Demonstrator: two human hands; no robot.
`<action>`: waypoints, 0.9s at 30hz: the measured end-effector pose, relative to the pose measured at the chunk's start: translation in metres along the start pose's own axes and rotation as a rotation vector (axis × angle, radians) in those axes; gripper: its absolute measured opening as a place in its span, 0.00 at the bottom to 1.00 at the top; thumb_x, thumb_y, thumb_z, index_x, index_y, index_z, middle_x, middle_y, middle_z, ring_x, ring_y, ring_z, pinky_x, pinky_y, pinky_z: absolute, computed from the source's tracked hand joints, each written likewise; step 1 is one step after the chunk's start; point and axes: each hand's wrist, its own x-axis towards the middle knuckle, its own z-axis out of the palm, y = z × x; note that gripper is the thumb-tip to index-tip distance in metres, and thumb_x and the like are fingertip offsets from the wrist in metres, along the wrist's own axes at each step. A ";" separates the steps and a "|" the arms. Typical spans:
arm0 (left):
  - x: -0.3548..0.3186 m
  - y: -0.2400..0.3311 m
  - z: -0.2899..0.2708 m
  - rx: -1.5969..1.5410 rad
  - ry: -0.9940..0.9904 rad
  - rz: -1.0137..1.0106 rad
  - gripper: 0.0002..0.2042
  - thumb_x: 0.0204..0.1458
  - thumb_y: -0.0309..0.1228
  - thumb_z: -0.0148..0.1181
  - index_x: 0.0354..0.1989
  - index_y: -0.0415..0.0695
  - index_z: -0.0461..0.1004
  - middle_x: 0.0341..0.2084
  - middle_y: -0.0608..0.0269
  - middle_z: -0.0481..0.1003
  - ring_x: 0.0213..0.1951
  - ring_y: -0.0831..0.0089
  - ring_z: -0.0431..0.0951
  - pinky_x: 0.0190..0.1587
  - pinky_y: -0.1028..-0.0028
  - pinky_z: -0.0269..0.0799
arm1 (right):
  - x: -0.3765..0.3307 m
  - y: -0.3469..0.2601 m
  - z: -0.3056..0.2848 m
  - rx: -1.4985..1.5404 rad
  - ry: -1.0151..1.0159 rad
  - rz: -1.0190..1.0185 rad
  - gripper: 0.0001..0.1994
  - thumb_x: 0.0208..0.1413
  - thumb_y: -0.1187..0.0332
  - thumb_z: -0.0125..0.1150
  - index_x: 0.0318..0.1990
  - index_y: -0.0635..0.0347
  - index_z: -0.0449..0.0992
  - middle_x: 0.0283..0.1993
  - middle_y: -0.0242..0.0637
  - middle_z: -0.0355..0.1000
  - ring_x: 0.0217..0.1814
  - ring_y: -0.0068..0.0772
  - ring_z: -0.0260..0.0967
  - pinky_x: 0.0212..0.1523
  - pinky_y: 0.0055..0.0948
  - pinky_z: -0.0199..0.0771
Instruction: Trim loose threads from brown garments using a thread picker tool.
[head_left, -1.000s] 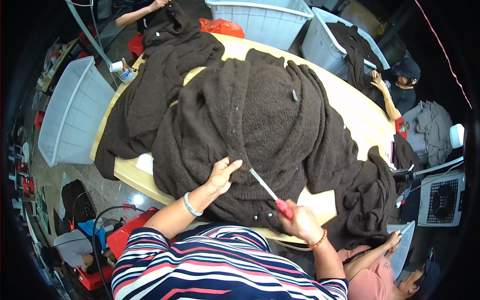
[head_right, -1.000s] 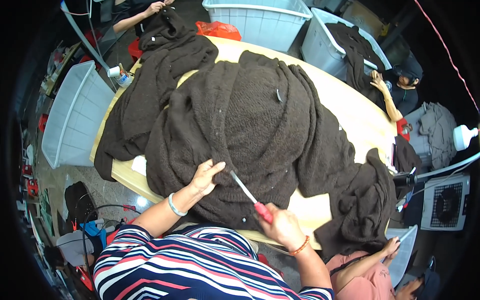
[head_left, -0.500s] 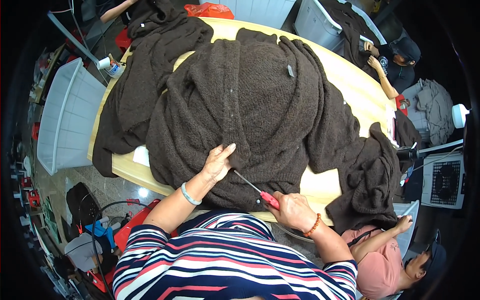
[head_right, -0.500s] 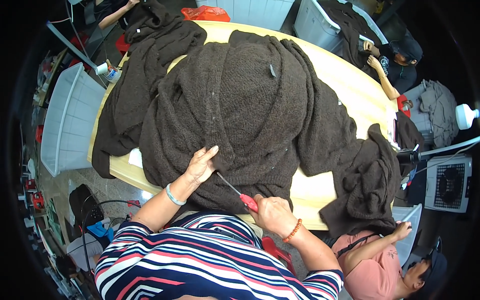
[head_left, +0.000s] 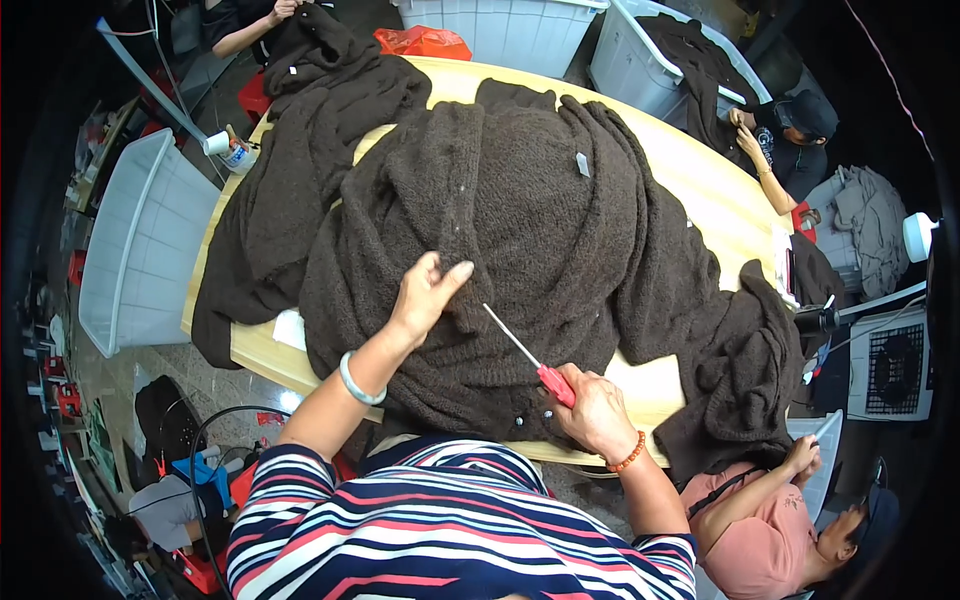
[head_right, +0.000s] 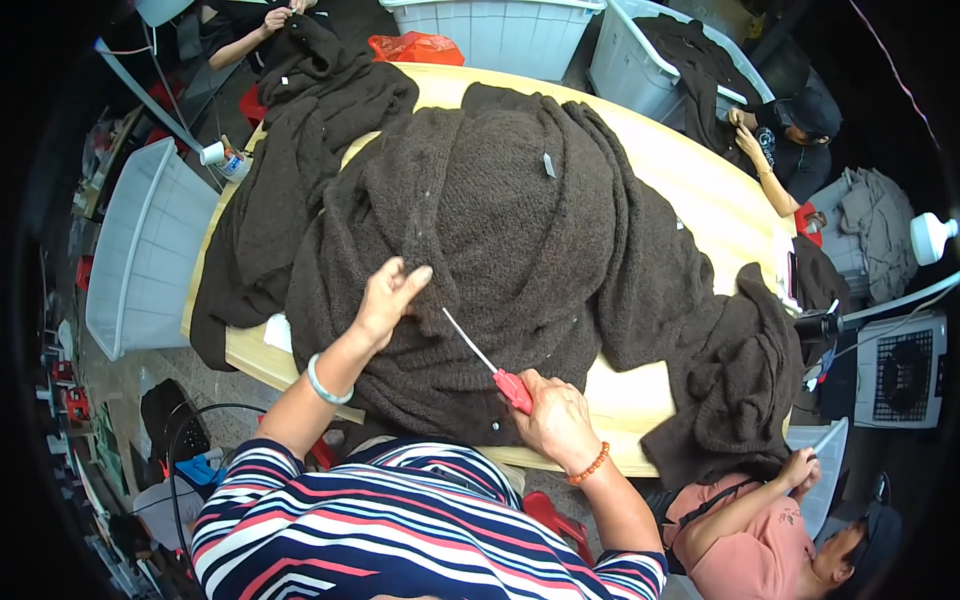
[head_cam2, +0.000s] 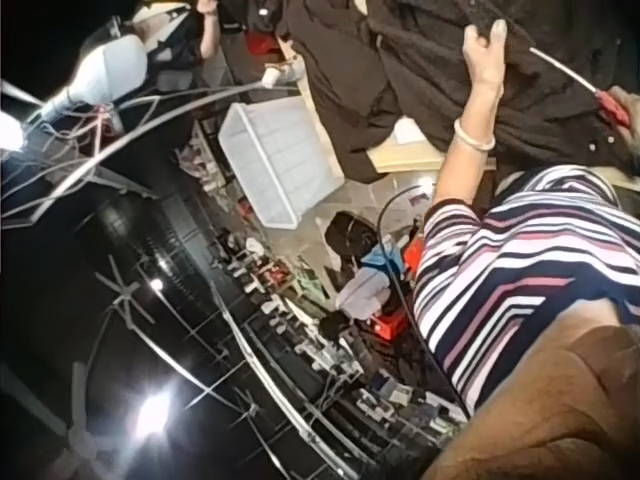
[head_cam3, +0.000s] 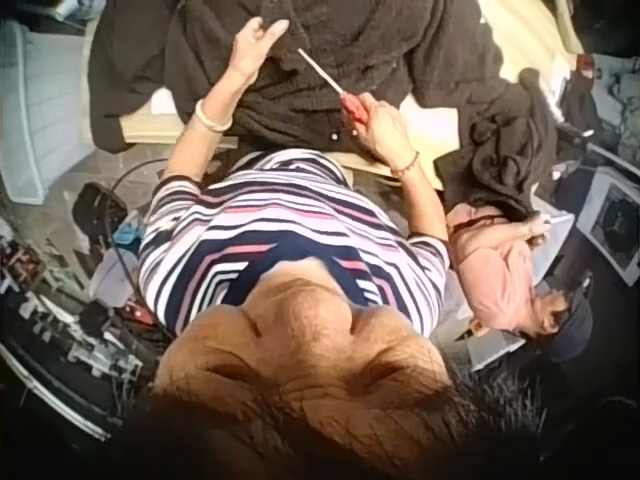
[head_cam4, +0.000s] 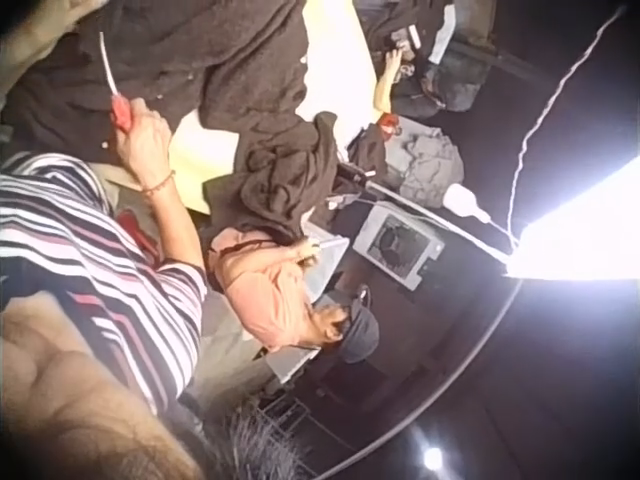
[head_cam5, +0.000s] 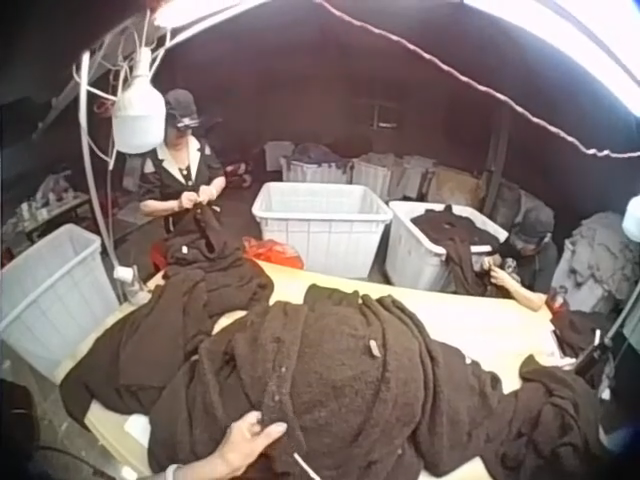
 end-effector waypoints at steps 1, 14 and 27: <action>0.013 -0.002 -0.003 -0.053 0.000 0.102 0.14 0.56 0.33 0.62 0.44 0.39 0.68 0.37 0.64 0.76 0.37 0.79 0.76 0.39 0.79 0.74 | 0.000 -0.002 -0.002 0.010 0.023 -0.004 0.11 0.50 0.65 0.62 0.39 0.56 0.72 0.26 0.45 0.72 0.33 0.49 0.72 0.36 0.44 0.71; 0.068 0.010 0.003 -0.048 0.050 0.258 0.10 0.58 0.33 0.60 0.39 0.37 0.74 0.34 0.71 0.75 0.36 0.84 0.71 0.42 0.80 0.68 | 0.015 -0.012 -0.029 0.023 0.159 0.013 0.10 0.50 0.67 0.62 0.40 0.57 0.73 0.26 0.46 0.72 0.31 0.50 0.72 0.35 0.43 0.71; 0.058 -0.012 0.012 0.242 -0.043 0.404 0.10 0.57 0.27 0.59 0.25 0.37 0.69 0.18 0.79 0.61 0.25 0.89 0.57 0.25 0.81 0.57 | 0.036 -0.020 -0.038 -0.026 0.085 0.109 0.11 0.55 0.61 0.60 0.38 0.58 0.74 0.22 0.48 0.72 0.28 0.53 0.74 0.31 0.44 0.73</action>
